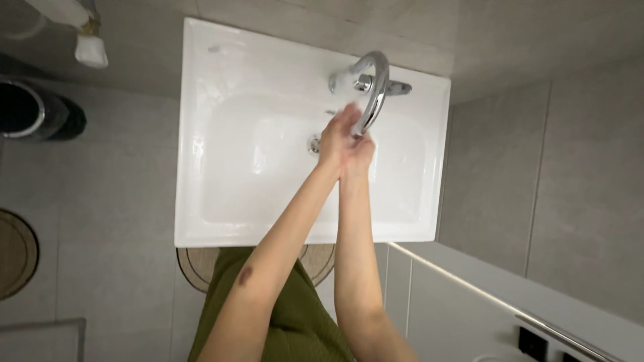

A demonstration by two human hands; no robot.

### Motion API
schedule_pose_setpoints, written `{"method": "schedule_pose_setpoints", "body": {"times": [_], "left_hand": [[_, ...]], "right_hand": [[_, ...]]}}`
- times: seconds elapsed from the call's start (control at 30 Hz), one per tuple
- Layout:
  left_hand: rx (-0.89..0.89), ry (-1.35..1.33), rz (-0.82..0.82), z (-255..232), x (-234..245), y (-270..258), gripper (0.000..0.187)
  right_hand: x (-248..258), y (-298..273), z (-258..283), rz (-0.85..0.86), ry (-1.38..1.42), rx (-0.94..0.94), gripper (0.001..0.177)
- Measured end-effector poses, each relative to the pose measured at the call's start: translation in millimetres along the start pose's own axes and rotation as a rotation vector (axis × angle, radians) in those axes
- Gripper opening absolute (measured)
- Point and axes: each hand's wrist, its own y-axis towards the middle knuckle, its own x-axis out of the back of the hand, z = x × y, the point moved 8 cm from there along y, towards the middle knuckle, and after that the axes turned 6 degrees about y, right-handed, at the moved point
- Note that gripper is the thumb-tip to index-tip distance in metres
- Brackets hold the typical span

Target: Cleaning a bathroom sink using a sponge and a rag.

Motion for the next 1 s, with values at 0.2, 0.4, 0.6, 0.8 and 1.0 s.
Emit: {"method": "schedule_pose_setpoints", "body": {"times": [0.2,0.4,0.6,0.8,1.0], "left_hand": [[-0.144,-0.084,0.106,29.3,31.6,38.3,0.037],[-0.168,0.117,0.122,-7.4,-7.5,-14.8,0.039],[-0.075,0.294,0.012,-34.0,-34.9,-54.9,0.047],[-0.087,-0.065,-0.015,3.1,8.2,-1.2,0.043],[-0.124,0.264,-0.110,-13.2,2.5,-20.0,0.044]], "right_hand": [[29.2,10.3,-0.3,-0.054,-0.021,-0.037,0.034],[9.7,-20.7,5.0,-0.037,-0.011,0.007,0.035],[-27.3,-12.2,4.0,0.087,-0.334,0.113,0.038],[6.1,-4.9,-0.3,-0.006,0.066,0.001,0.031],[51.4,17.9,4.1,-0.026,-0.091,-0.047,0.037]]}}
